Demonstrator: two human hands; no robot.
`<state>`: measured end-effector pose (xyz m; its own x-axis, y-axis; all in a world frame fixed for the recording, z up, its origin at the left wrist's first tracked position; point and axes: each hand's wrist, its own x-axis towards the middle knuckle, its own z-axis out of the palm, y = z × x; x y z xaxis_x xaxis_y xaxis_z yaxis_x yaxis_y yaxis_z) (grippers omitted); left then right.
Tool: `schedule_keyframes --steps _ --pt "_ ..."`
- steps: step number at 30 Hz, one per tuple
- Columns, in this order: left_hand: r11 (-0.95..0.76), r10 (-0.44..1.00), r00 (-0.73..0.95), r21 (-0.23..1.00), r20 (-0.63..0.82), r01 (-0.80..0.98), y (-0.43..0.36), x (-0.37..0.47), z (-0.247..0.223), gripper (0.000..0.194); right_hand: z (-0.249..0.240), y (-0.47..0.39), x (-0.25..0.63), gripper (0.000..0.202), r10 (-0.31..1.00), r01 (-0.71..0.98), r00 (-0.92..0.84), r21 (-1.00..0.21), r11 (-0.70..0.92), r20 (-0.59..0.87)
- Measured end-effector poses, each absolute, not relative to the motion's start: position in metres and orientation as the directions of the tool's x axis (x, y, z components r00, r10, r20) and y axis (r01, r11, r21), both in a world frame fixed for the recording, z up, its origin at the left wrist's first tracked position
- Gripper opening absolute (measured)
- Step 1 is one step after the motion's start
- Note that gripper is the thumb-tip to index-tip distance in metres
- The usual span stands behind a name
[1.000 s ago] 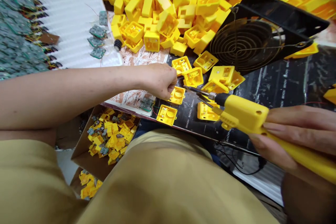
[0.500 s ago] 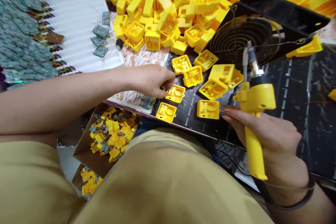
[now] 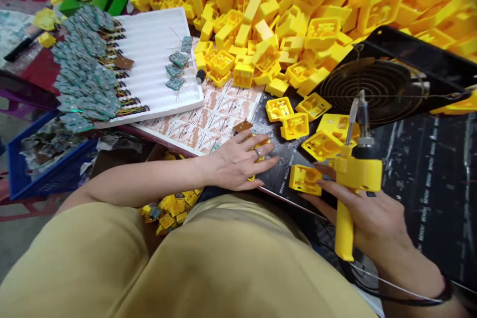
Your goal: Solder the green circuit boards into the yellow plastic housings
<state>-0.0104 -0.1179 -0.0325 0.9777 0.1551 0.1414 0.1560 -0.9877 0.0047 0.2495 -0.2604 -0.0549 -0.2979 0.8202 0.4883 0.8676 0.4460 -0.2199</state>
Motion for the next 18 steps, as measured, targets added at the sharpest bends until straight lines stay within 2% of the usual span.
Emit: schedule_keyframes --steps 2,6,7,10,11,13,16,18 --pt "-0.982 0.172 0.971 -0.056 0.169 0.183 -0.112 -0.022 -0.033 0.047 -0.055 -0.258 0.242 0.034 0.797 0.864 -0.311 -0.196 0.464 0.517" --pt "-0.966 0.239 0.939 -0.036 0.248 0.255 -0.085 -0.039 -0.014 0.074 -0.053 -0.246 0.226 0.027 0.758 0.851 -0.351 -0.151 0.503 0.551" --pt "-0.952 0.287 0.923 -0.027 0.256 0.303 -0.074 -0.042 -0.005 0.074 -0.053 -0.242 0.223 0.026 0.752 0.85 -0.354 -0.144 0.507 0.557" --pt "-0.785 0.581 0.773 -0.076 0.253 0.615 -0.031 -0.053 0.027 0.051 -0.053 -0.232 0.215 0.03 0.734 0.873 -0.316 -0.119 0.473 0.601" --pt "-0.686 0.687 0.688 -0.105 0.233 0.72 -0.016 -0.057 0.037 0.045 -0.052 -0.229 0.213 0.033 0.728 0.882 -0.299 -0.112 0.457 0.616" --pt "-0.545 0.816 0.564 -0.161 0.122 0.823 0.01 -0.065 0.05 0.041 -0.051 -0.224 0.209 0.035 0.721 0.891 -0.29 -0.097 0.443 0.63" --pt "-0.499 0.864 0.502 -0.183 -0.033 0.847 0.031 -0.078 0.059 0.04 -0.05 -0.219 0.202 0.029 0.724 0.891 -0.307 -0.08 0.447 0.618" --pt "-0.507 0.861 0.504 -0.191 -0.068 0.84 0.035 -0.089 0.063 0.035 -0.051 -0.218 0.199 0.027 0.728 0.895 -0.307 -0.075 0.44 0.613"
